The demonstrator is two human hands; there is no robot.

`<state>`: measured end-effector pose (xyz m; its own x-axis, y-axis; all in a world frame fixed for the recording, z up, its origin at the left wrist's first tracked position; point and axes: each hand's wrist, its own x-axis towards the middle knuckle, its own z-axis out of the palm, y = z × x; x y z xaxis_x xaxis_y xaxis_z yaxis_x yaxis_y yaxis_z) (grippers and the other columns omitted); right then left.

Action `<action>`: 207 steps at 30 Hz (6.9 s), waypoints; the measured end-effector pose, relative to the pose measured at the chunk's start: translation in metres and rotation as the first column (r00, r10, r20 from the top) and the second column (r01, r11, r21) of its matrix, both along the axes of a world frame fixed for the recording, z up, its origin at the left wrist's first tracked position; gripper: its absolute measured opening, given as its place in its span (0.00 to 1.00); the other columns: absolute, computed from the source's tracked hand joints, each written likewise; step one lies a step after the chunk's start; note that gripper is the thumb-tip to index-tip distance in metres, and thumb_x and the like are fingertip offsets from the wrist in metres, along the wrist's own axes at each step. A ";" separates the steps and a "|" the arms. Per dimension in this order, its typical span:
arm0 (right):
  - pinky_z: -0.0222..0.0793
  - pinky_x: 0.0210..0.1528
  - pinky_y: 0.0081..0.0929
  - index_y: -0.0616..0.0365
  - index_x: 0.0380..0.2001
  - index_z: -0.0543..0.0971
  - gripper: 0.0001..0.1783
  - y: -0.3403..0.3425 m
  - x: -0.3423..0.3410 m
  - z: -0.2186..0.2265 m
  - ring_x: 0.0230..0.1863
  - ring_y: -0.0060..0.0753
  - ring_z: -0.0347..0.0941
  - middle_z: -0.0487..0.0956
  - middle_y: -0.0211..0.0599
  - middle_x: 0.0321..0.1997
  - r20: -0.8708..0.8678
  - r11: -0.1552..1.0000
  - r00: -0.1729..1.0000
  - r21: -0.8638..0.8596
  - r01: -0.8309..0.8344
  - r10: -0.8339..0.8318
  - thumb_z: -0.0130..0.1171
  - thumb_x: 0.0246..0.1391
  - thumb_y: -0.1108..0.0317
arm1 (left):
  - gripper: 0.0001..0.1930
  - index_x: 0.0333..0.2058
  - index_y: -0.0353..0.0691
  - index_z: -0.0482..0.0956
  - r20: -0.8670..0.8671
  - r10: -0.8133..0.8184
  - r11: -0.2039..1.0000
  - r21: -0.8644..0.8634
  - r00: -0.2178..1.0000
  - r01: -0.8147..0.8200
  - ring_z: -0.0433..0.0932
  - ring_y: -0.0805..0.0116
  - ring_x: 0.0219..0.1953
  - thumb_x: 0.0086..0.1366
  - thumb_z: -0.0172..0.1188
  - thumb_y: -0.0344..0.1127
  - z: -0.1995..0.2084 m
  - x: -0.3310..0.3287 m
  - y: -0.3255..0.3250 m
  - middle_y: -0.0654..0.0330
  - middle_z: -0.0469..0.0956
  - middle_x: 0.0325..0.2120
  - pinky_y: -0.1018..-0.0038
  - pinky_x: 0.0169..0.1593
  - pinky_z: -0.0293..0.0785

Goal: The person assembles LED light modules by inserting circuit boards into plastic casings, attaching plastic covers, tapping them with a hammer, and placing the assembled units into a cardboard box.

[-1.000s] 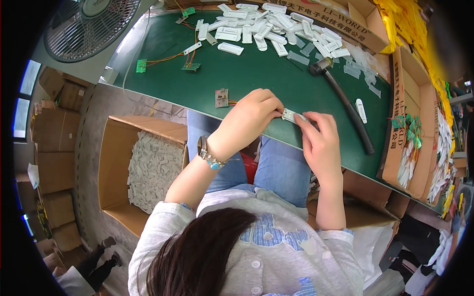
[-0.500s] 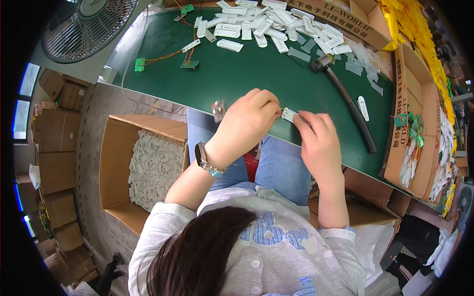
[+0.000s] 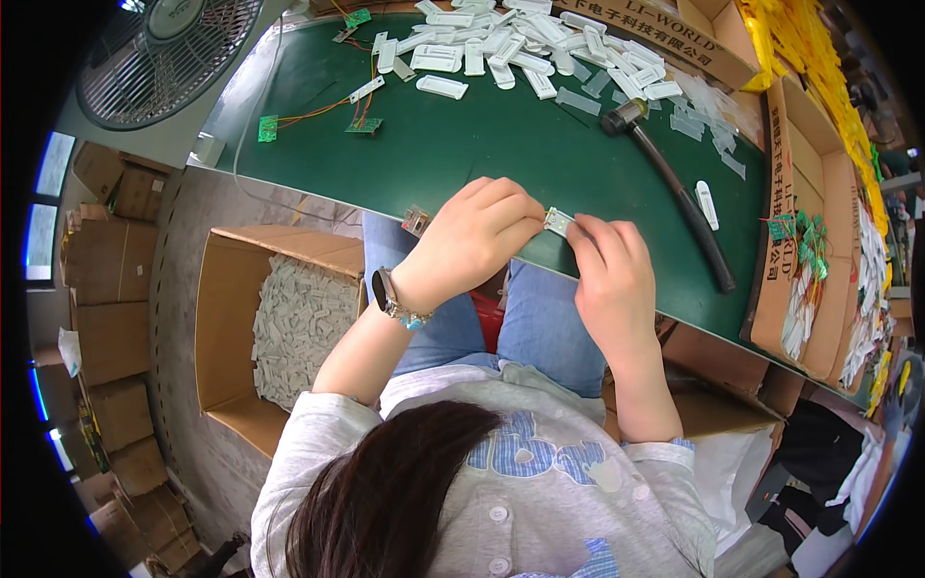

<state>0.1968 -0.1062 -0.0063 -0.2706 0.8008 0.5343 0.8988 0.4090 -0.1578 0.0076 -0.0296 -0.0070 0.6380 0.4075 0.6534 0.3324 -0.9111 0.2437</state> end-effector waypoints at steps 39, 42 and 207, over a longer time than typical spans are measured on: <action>0.70 0.48 0.33 0.57 0.33 0.83 0.08 0.032 0.034 0.033 0.46 0.36 0.74 0.81 0.31 0.42 -0.029 0.935 0.969 -0.259 -0.243 0.244 0.62 0.46 0.72 | 0.13 0.39 0.40 0.82 -0.080 -0.050 0.992 -0.123 0.996 0.040 0.78 0.61 0.43 0.54 0.67 0.33 -0.002 0.006 0.017 0.62 0.81 0.37 0.66 0.48 0.75; 0.73 0.48 0.39 0.54 0.30 0.84 0.05 0.064 0.062 0.056 0.44 0.43 0.76 0.81 0.37 0.34 -0.032 0.965 0.999 -0.262 -0.014 0.006 0.59 0.51 0.72 | 0.13 0.39 0.41 0.82 -0.060 -0.057 0.993 -0.108 0.997 0.050 0.78 0.63 0.44 0.54 0.67 0.33 -0.005 0.004 0.019 0.63 0.81 0.37 0.67 0.49 0.75; 0.68 0.57 0.39 0.56 0.48 0.80 0.20 0.018 0.009 0.000 0.54 0.42 0.72 0.78 0.37 0.51 -0.007 0.987 0.989 -0.052 -0.150 0.150 0.59 0.49 0.73 | 0.25 0.51 0.38 0.73 0.162 -0.027 0.881 -0.462 0.986 0.100 0.77 0.56 0.47 0.53 0.68 0.26 0.006 0.003 0.012 0.57 0.83 0.43 0.65 0.52 0.73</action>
<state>0.2062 -0.0882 -0.0066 -0.3883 0.7783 0.4935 0.8274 0.5303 -0.1852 0.0103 -0.0173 -0.0008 0.5854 0.6501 0.4845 0.2049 -0.6968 0.6874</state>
